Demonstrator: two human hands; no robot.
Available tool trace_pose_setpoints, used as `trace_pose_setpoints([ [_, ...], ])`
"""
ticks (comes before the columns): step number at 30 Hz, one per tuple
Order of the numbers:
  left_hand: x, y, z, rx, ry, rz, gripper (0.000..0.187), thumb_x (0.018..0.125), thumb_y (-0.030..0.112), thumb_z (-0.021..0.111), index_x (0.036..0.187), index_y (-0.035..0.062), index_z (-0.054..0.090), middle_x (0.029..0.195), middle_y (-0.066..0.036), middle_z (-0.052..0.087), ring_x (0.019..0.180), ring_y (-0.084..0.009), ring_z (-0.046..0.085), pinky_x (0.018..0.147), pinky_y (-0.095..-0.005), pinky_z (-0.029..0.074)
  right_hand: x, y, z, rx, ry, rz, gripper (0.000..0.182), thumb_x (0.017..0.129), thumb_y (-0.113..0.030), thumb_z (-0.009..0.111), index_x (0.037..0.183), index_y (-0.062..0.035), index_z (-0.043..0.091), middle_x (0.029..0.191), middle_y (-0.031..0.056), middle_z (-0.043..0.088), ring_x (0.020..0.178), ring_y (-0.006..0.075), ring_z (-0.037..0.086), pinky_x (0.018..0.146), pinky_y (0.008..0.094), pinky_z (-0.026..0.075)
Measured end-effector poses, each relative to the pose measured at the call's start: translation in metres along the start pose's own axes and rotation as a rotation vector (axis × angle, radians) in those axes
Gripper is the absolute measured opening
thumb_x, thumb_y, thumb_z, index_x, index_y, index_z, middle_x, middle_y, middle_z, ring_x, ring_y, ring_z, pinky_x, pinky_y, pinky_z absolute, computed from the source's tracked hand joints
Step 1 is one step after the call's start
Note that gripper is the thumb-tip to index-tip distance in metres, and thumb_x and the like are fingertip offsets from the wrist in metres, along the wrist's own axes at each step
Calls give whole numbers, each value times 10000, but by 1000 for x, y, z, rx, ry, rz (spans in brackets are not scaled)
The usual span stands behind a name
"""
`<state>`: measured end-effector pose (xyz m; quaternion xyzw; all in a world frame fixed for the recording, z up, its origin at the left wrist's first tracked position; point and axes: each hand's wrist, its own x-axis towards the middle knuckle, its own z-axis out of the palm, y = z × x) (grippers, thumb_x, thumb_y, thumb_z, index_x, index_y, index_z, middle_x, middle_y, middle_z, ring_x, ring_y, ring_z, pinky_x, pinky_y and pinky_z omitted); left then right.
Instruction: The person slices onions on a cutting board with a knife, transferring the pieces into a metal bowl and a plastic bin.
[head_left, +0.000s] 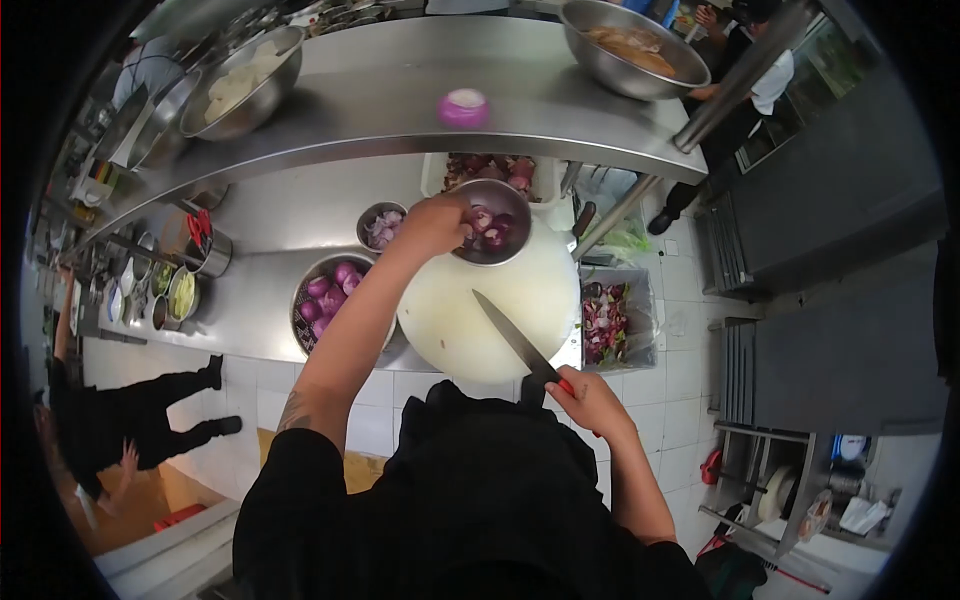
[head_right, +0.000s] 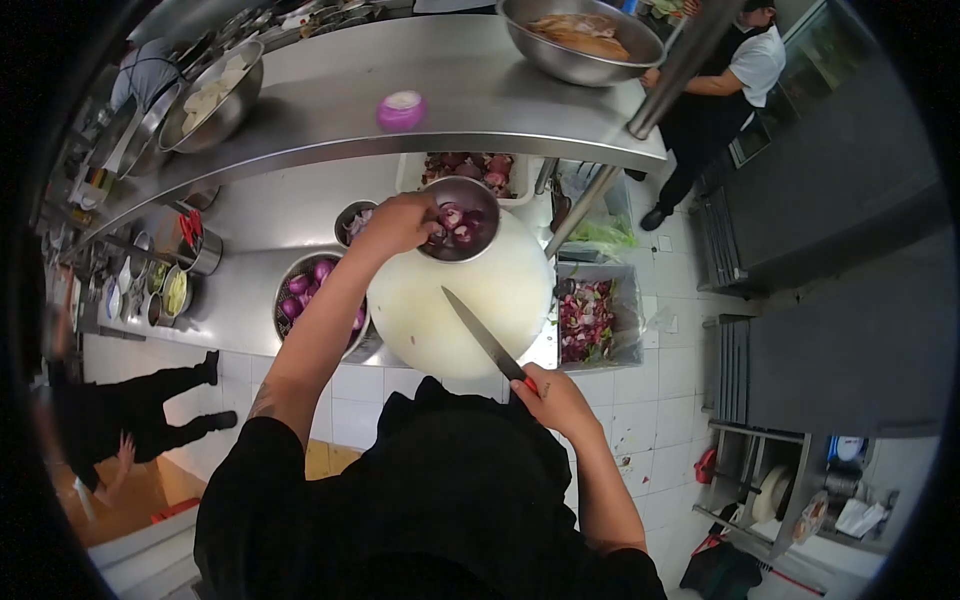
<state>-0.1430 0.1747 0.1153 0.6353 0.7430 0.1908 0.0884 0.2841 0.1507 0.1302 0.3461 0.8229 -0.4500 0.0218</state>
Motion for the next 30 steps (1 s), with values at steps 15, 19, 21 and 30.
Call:
trace_pose_setpoints([
  [15,-130,98,30,-310,-40,-196,434,825,244,975,1191,113,781,1126,-60,807,967,-291,743,888,-411,611,27,74,-39,-262,-106,-215,203,1090,-222,645,1134,-34,581,853,234,748,876,502,738,784,623,566],
  [19,-187,106,69,-270,96,-25,500,813,141,951,1280,134,772,1274,-39,785,1169,-335,703,994,-447,592,29,40,-28,-336,-64,-254,204,1090,-211,629,1134,-20,571,847,242,757,817,501,743,750,637,569],
  [21,-196,108,68,-275,209,-48,479,819,116,938,1267,120,768,1282,-56,777,1169,-339,701,990,-454,591,31,25,-17,-356,-45,-263,206,1095,-211,616,1123,-13,565,836,243,755,790,501,741,735,636,573],
  [30,-212,84,102,-285,382,113,265,822,-16,855,1066,74,804,1151,-74,768,1052,-316,737,877,-416,625,26,-6,1,-545,-33,-299,170,1085,-179,602,1093,-16,554,778,241,726,754,487,738,682,624,571],
])
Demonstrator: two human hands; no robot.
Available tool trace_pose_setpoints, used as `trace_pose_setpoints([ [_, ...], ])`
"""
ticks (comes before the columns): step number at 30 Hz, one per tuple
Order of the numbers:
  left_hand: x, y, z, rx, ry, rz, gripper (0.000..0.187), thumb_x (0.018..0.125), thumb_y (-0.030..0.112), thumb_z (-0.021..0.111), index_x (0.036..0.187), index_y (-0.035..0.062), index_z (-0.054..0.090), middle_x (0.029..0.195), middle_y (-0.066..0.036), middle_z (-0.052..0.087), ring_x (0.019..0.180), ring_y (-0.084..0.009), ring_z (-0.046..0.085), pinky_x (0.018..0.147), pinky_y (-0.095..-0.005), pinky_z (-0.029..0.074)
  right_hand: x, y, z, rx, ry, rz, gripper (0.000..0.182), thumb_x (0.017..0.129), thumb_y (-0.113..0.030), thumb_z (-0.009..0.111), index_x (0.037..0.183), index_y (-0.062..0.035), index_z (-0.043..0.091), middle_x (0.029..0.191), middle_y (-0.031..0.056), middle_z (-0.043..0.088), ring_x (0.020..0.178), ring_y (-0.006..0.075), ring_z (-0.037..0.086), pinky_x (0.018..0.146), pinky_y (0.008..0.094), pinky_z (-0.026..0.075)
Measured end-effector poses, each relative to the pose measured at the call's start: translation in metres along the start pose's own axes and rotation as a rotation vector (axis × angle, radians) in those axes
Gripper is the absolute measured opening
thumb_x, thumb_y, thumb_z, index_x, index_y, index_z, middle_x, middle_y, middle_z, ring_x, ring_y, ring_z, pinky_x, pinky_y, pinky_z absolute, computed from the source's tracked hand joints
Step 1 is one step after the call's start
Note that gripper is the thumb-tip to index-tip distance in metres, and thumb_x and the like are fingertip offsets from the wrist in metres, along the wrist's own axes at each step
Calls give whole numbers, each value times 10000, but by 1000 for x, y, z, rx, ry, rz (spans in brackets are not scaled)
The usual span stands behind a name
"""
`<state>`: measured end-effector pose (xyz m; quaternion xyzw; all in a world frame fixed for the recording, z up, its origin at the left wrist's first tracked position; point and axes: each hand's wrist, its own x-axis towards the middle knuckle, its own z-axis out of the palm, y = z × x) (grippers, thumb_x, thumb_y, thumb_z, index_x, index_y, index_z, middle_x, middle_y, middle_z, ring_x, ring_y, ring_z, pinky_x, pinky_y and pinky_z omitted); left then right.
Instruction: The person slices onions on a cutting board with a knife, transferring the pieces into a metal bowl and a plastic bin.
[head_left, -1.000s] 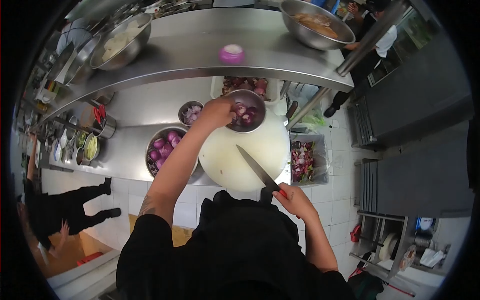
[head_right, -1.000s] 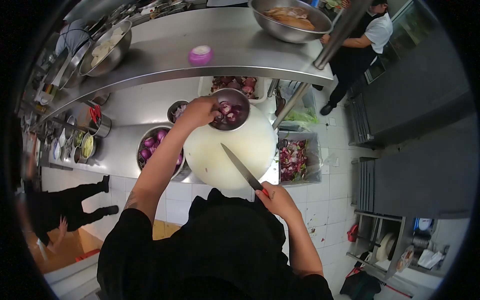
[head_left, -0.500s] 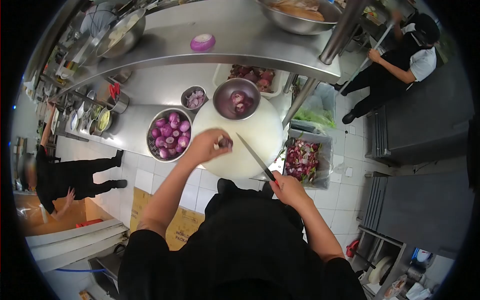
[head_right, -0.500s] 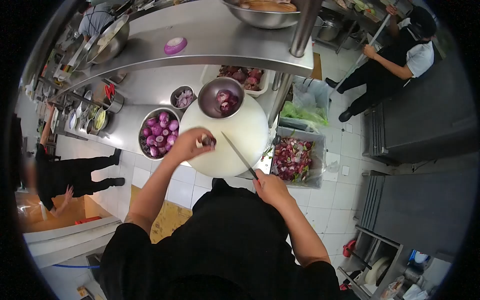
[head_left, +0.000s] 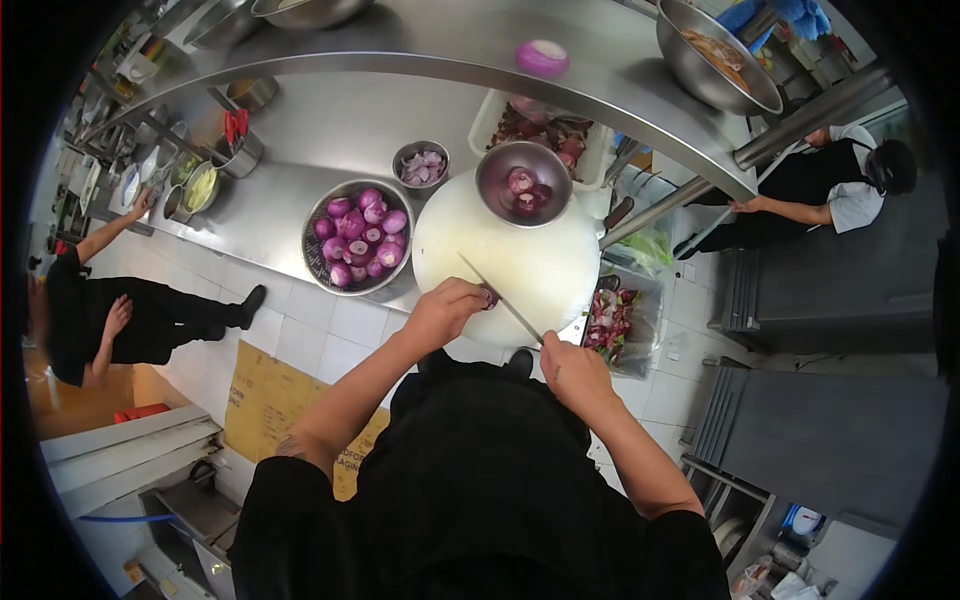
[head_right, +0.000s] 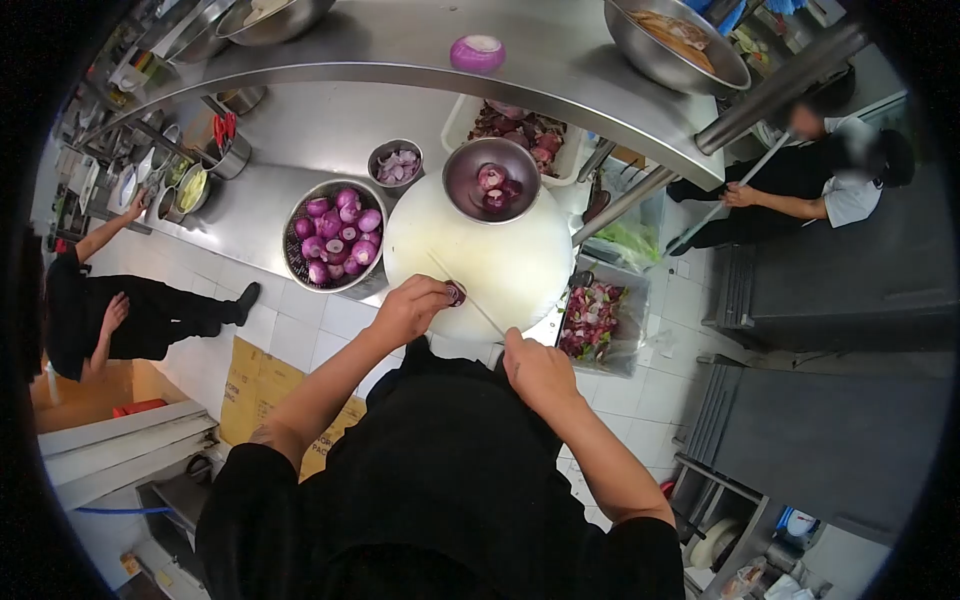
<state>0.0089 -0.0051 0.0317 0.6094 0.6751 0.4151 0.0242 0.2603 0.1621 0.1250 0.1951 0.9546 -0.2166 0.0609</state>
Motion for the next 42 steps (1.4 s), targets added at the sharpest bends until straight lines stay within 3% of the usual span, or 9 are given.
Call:
trace_pose_setpoints([
  [9,-7,-14,4,-33,18,48,253,828,-45,806,1048,79,810,1153,-59,772,1054,-298,751,876,-404,635,-15,-10,-29,-54,-134,-11,192,1028,-149,660,1127,-19,559,789,250,731,777,492,740,688,612,564],
  [15,-6,-7,2,-67,57,15,281,837,-43,808,1089,79,806,1226,-74,771,1094,-317,743,916,-417,627,38,8,37,19,-83,-28,189,1066,-183,634,1139,-26,557,830,267,738,811,515,740,714,622,559],
  [18,7,9,-3,-54,49,-26,343,833,-31,826,1153,80,778,1238,-91,750,1122,-336,718,941,-434,607,43,32,23,281,-204,44,235,1109,-251,628,1119,-25,564,835,279,729,813,516,737,728,614,553],
  [19,9,9,1,-25,30,-57,355,833,-25,831,1166,80,768,1231,-96,743,1120,-343,709,945,-439,600,40,33,7,434,-311,183,299,1130,-304,628,1095,-14,565,838,290,717,811,519,730,735,611,545],
  [24,19,24,3,108,-61,-270,362,838,-9,832,1178,72,735,1165,-104,715,1076,-363,682,944,-455,578,15,41,18,224,-41,83,240,1117,-264,622,1081,-32,575,822,249,723,786,489,737,721,596,567],
  [28,18,21,8,-18,0,-107,289,852,-46,777,1121,54,748,1164,-87,724,1102,-344,694,943,-441,592,8,27,40,12,75,-6,201,1116,-223,595,1073,-29,566,803,212,735,732,463,741,670,596,589],
  [33,16,10,14,12,-62,-62,243,848,-76,737,1060,38,766,1179,-84,736,1127,-327,706,944,-426,611,8,21,40,-75,83,-33,150,1063,-166,609,1087,-25,562,766,211,728,693,453,748,622,589,594],
  [42,21,1,3,-12,-201,-38,274,874,-58,723,1123,32,794,1221,-83,744,1145,-313,714,955,-414,625,18,13,28,-47,42,-5,151,1053,-157,615,1092,-22,562,778,226,730,724,478,750,668,590,599],
])
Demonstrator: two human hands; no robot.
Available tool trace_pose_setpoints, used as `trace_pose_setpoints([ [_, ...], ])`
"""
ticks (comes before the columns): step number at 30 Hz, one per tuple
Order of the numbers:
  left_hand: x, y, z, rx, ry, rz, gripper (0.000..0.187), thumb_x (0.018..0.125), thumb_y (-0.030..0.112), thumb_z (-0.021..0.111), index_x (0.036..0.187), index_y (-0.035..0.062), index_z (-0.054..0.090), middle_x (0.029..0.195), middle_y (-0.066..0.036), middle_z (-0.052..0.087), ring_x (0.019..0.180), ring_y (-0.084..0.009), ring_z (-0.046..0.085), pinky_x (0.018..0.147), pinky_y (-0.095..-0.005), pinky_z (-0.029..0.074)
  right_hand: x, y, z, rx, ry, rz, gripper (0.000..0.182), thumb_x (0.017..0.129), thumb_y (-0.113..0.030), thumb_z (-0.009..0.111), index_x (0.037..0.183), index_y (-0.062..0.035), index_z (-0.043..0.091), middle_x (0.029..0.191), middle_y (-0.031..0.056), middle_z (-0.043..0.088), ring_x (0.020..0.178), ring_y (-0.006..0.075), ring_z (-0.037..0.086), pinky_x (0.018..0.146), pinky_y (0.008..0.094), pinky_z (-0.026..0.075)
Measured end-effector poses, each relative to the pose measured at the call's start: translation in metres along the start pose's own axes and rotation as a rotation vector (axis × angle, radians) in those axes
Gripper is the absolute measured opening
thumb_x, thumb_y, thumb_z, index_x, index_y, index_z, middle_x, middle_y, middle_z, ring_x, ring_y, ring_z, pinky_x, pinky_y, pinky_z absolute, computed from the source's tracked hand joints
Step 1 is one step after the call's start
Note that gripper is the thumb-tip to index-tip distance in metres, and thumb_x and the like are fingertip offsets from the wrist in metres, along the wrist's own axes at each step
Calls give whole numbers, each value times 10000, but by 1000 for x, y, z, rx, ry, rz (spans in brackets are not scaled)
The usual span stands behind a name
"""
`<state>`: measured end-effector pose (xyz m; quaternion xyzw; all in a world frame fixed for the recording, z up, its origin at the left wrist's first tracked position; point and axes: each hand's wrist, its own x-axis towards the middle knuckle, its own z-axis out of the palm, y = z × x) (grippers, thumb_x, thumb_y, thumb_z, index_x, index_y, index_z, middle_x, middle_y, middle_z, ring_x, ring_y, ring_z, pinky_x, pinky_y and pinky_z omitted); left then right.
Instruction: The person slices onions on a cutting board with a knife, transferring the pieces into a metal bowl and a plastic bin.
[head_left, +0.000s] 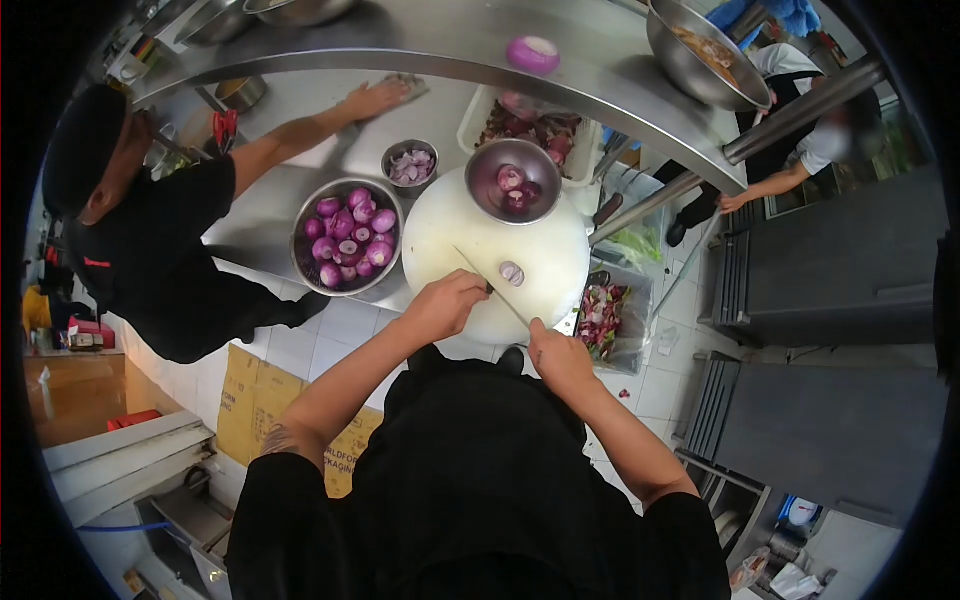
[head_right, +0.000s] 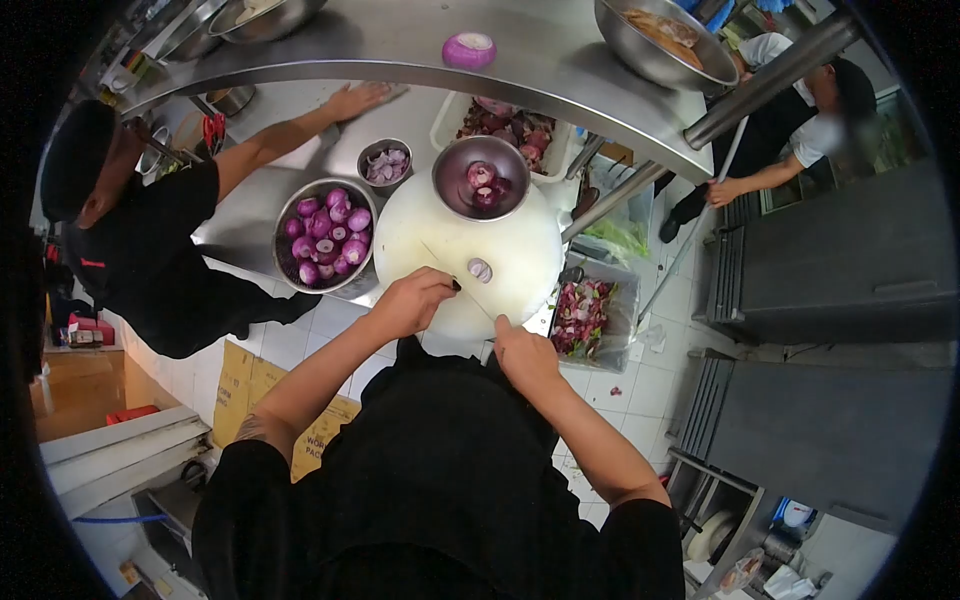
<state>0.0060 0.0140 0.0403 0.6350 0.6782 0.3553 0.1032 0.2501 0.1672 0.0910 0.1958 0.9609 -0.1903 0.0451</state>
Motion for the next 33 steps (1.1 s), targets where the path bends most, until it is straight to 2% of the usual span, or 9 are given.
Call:
trace_pose_setpoints([
  [9,-1,-1,-3,-17,18,6,229,949,-3,649,1108,21,811,1228,-78,755,1159,-309,718,967,-417,621,1,-6,0,-9,-21,33,150,1044,-147,624,1094,-20,563,818,241,745,774,482,761,684,608,596],
  [12,-2,-6,0,-17,18,14,249,892,-52,721,1115,21,804,1214,-88,765,1121,-316,730,946,-408,628,1,-4,0,9,-24,36,136,1045,-143,613,1089,-23,566,822,240,749,767,481,761,685,612,596],
  [15,-3,-5,-1,-23,42,30,253,889,-61,722,1114,20,804,1215,-89,765,1120,-317,730,948,-406,628,2,-10,-4,13,-38,45,131,1050,-145,598,1088,-24,565,824,240,753,770,482,763,688,615,595],
  [18,-3,-6,1,-24,14,5,247,945,-14,649,1133,14,807,1244,-89,754,1149,-314,718,969,-419,622,3,-2,2,31,-43,52,131,1054,-148,590,1086,-24,562,818,242,750,768,490,758,690,620,593],
  [20,-4,-6,-2,-25,13,15,257,943,-19,652,1146,16,805,1255,-87,751,1156,-313,714,971,-417,621,2,-9,-5,39,4,25,130,1053,-147,589,1090,-26,558,816,247,751,771,494,758,693,624,592],
  [27,-9,-11,3,-7,12,18,283,939,-23,658,1177,25,805,1272,-79,746,1179,-301,705,984,-411,618,1,-10,-3,57,-32,44,117,1057,-142,579,1089,-31,558,819,247,751,780,501,753,711,637,586],
  [29,-9,-9,4,-3,-6,0,281,935,-23,662,1169,28,809,1266,-77,749,1170,-299,709,982,-410,618,3,-3,6,40,-88,81,119,1062,-148,578,1087,-34,558,815,241,749,782,503,750,718,635,586],
  [32,-10,-10,4,2,46,12,258,916,-34,698,1135,27,819,1223,-80,766,1123,-299,729,954,-397,626,3,-15,-5,75,6,35,120,1066,-154,576,1088,-37,559,811,242,751,793,501,752,720,634,585],
  [33,-9,-10,5,-2,73,31,247,908,-40,716,1121,26,823,1203,-82,774,1103,-300,738,941,-391,630,2,-13,-2,70,-26,50,120,1067,-156,576,1084,-38,560,810,240,750,791,501,751,720,635,582],
])
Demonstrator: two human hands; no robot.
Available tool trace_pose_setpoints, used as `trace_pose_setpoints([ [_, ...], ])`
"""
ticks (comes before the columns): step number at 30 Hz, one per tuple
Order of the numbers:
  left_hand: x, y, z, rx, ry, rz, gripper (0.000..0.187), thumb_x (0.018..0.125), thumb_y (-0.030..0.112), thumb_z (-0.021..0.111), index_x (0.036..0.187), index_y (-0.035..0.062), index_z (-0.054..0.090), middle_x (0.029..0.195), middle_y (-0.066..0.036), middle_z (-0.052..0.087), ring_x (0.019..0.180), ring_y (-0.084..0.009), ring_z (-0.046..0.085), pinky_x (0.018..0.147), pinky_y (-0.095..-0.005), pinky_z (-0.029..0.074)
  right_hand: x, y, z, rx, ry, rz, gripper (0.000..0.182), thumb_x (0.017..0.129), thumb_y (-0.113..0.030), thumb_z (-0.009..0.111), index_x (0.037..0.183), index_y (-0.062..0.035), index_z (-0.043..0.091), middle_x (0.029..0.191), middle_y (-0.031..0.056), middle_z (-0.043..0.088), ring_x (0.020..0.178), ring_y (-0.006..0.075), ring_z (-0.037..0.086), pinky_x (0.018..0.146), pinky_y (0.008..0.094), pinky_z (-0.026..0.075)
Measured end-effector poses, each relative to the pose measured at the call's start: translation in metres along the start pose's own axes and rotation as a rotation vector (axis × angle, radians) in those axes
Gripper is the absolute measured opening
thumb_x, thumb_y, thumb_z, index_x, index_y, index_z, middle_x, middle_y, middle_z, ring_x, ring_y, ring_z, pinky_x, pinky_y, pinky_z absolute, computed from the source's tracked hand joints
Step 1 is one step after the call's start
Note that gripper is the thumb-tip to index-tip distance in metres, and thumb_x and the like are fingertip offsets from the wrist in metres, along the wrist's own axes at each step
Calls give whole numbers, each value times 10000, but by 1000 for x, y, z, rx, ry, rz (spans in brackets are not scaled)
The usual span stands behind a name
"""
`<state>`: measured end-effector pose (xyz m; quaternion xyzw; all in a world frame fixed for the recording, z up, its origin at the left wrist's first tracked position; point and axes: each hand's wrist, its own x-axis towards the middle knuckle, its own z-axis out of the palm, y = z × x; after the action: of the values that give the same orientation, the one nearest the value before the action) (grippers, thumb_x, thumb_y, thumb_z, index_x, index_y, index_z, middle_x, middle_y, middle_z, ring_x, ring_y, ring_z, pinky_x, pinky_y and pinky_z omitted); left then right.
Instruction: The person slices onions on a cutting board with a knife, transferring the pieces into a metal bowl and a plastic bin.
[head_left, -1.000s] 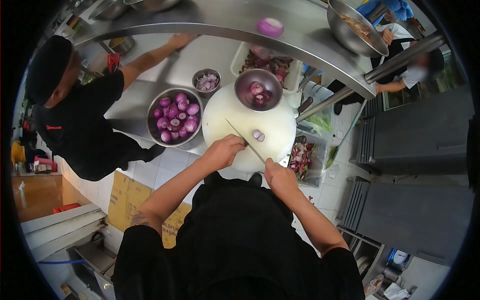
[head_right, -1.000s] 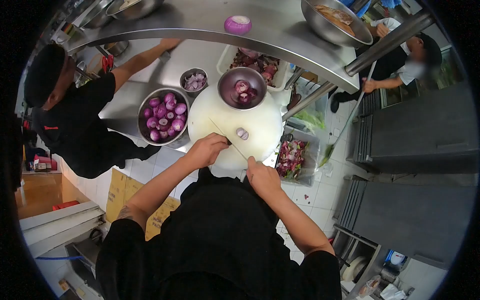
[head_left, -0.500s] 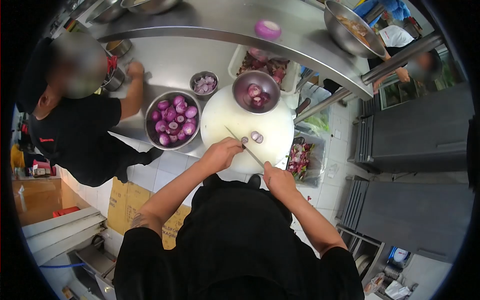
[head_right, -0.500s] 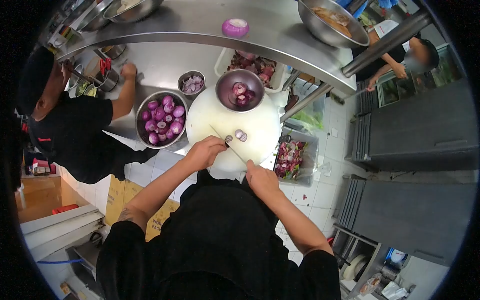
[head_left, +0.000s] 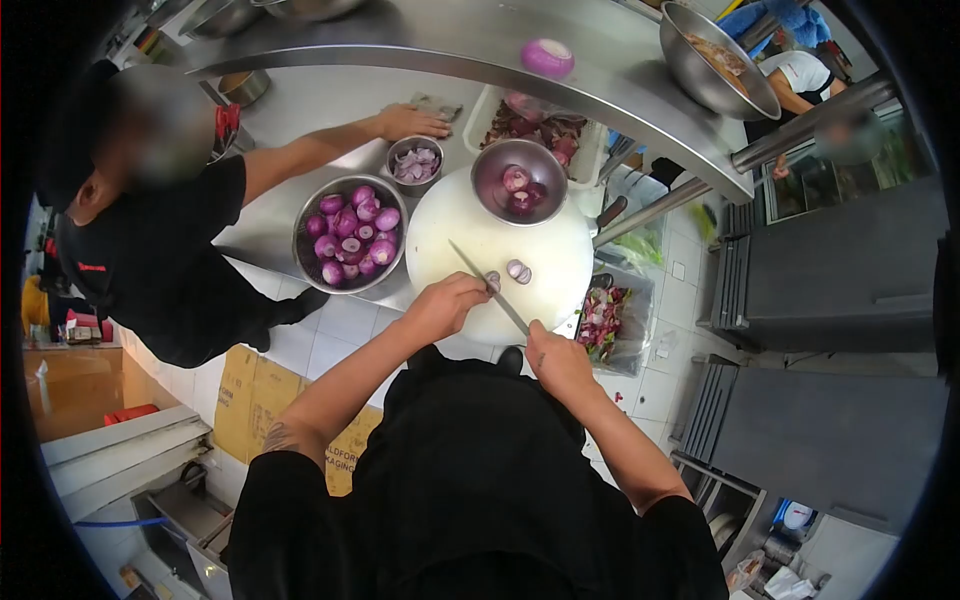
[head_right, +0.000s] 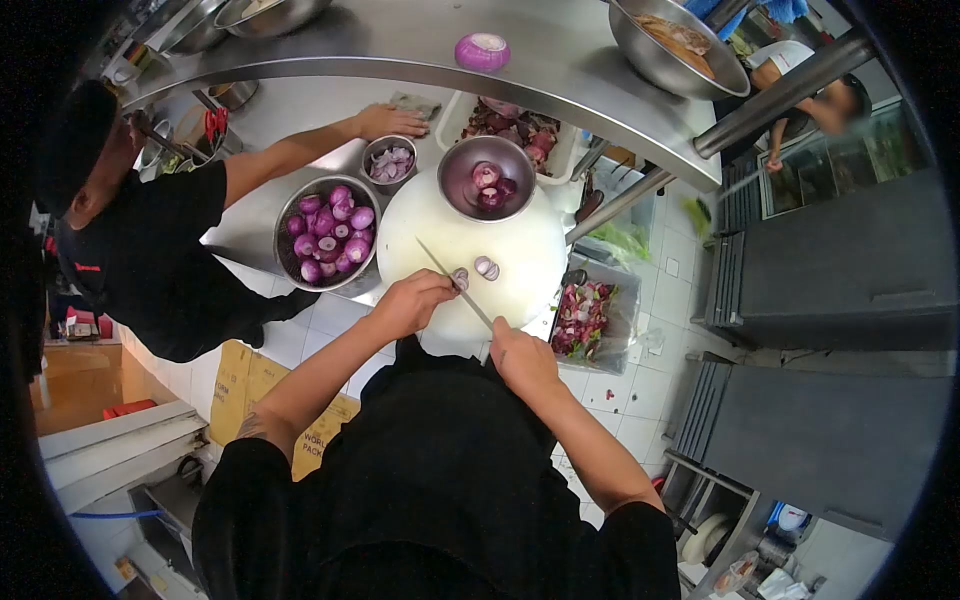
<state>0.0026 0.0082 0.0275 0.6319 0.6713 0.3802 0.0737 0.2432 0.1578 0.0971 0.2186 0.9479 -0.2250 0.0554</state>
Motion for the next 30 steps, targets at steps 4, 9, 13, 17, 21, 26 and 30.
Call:
trace_pose_setpoints([
  [4,-4,1,0,-9,-12,-24,245,913,-38,703,1116,29,824,1206,-77,769,1105,-302,731,946,-399,626,1,-1,-3,7,-14,8,125,1065,-162,579,1081,-39,563,814,242,751,796,498,751,721,640,574],
  [9,-4,-3,2,-46,-17,-36,230,935,-16,674,1105,33,821,1230,-73,758,1121,-303,719,969,-409,618,3,2,-2,-1,-62,24,137,1067,-173,581,1085,-38,561,817,244,749,798,504,748,728,642,569],
  [13,-5,-3,3,-41,0,-15,206,936,-11,677,1080,36,817,1205,-76,760,1101,-312,719,951,-416,617,0,0,1,-8,-72,47,132,1061,-165,589,1087,-38,561,813,248,747,798,511,746,732,645,567],
  [17,-11,-6,5,-47,17,-20,196,934,-12,677,1065,42,813,1182,-76,759,1092,-313,720,939,-423,616,0,-7,-6,43,-6,-4,131,1047,-150,615,1083,-38,558,802,251,745,793,513,744,738,653,566],
  [21,-12,-11,6,-54,21,-15,177,931,-6,683,1049,42,808,1159,-75,755,1088,-307,722,930,-418,616,3,1,-2,16,-49,38,142,1046,-153,629,1075,-37,553,814,258,746,795,511,742,739,654,564],
  [26,-17,2,-5,-59,125,25,222,841,-67,757,1035,39,781,1119,-92,744,1039,-335,720,873,-414,612,-2,2,0,18,12,96,151,1063,-164,634,1080,-35,556,825,268,746,799,515,738,725,647,564],
  [30,-5,19,-12,-77,182,35,280,813,-76,799,1059,46,747,1136,-113,731,1033,-362,716,854,-424,606,-3,4,-5,34,2,106,164,1083,-180,634,1082,-34,557,814,266,743,793,518,737,719,646,565],
])
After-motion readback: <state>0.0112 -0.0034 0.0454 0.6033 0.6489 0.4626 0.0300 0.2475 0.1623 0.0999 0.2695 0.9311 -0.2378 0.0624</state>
